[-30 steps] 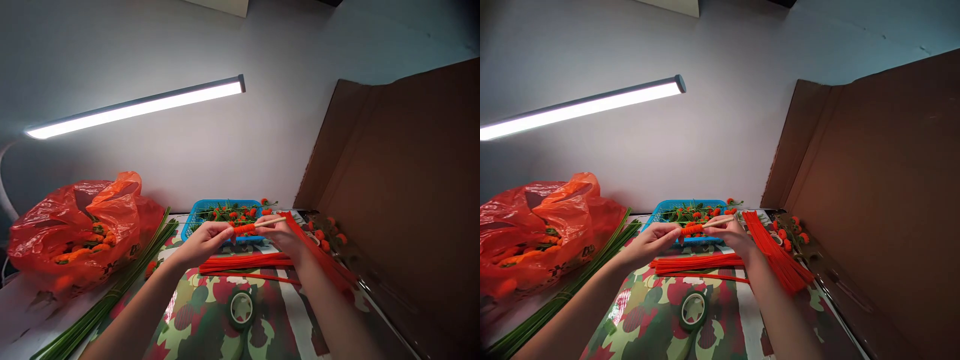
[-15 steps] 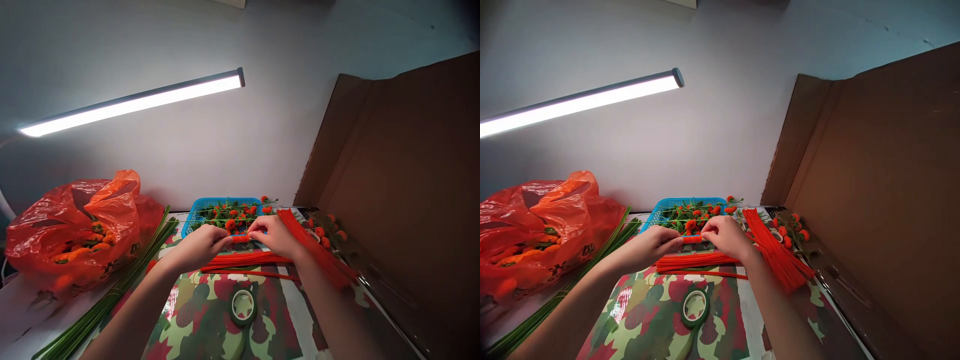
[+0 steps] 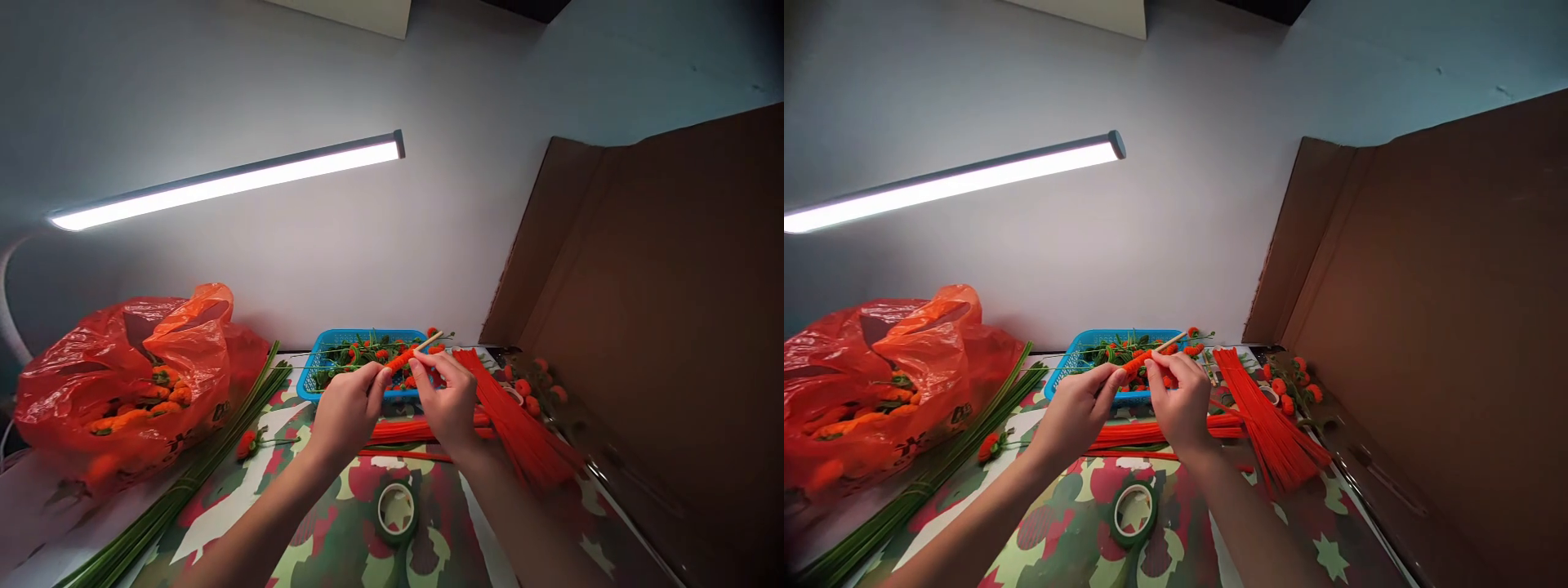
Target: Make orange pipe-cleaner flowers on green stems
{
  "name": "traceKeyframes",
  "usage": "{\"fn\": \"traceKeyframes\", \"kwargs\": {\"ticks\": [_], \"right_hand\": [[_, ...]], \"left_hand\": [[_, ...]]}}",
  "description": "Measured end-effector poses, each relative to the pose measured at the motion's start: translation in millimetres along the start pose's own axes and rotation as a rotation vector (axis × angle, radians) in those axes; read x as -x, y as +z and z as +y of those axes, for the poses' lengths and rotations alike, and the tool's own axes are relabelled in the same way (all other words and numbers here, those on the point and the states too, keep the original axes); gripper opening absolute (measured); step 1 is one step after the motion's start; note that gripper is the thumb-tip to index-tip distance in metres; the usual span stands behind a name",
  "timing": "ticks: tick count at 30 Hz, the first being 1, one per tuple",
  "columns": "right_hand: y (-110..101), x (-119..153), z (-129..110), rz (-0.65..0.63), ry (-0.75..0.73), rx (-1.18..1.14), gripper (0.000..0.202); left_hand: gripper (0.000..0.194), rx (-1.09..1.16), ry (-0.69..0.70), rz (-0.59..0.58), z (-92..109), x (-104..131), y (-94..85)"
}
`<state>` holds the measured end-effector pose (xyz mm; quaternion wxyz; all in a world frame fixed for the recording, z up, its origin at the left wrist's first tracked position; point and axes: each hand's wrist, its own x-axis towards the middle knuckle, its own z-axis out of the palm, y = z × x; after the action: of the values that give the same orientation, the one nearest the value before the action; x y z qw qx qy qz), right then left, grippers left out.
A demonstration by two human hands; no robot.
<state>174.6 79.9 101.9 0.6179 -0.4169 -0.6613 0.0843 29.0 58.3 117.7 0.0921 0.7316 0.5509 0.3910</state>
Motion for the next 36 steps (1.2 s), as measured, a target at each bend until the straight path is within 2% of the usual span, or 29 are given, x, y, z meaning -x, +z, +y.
{"fn": "traceKeyframes", "kwargs": {"ticks": [3,7,11,14,18,20,29,36], "right_hand": [[1,0,-3,0.065,0.130,-0.137,0.020],[1,-4,-4,0.095,0.394,-0.369,0.020],[-2,-13,2,0.012,0.635,-0.640,0.021],[-6,-18,8,-0.119,0.734,-0.817,0.023],[-11,-23,13,-0.366,0.675,-0.923,0.030],[-14,-24,14,-0.428,0.625,-0.921,0.026],[-24,-30,19,-0.504,0.569,-0.816,0.022],[-24,-27,14,-0.570,0.359,-0.728,0.018]], "left_hand": [[0.035,-0.028,0.028,0.028,2,4,4.4],[0.034,-0.069,0.066,0.074,3,8,6.7],[0.034,-0.082,0.095,0.097,2,9,7.3],[0.034,-0.051,0.130,0.114,2,9,6.7],[0.033,-0.011,0.164,0.118,1,8,4.8],[0.032,-0.003,0.172,0.113,1,8,4.2],[0.030,0.024,0.230,0.050,0,7,1.7],[0.030,0.077,0.255,-0.022,2,5,-2.3]]}}
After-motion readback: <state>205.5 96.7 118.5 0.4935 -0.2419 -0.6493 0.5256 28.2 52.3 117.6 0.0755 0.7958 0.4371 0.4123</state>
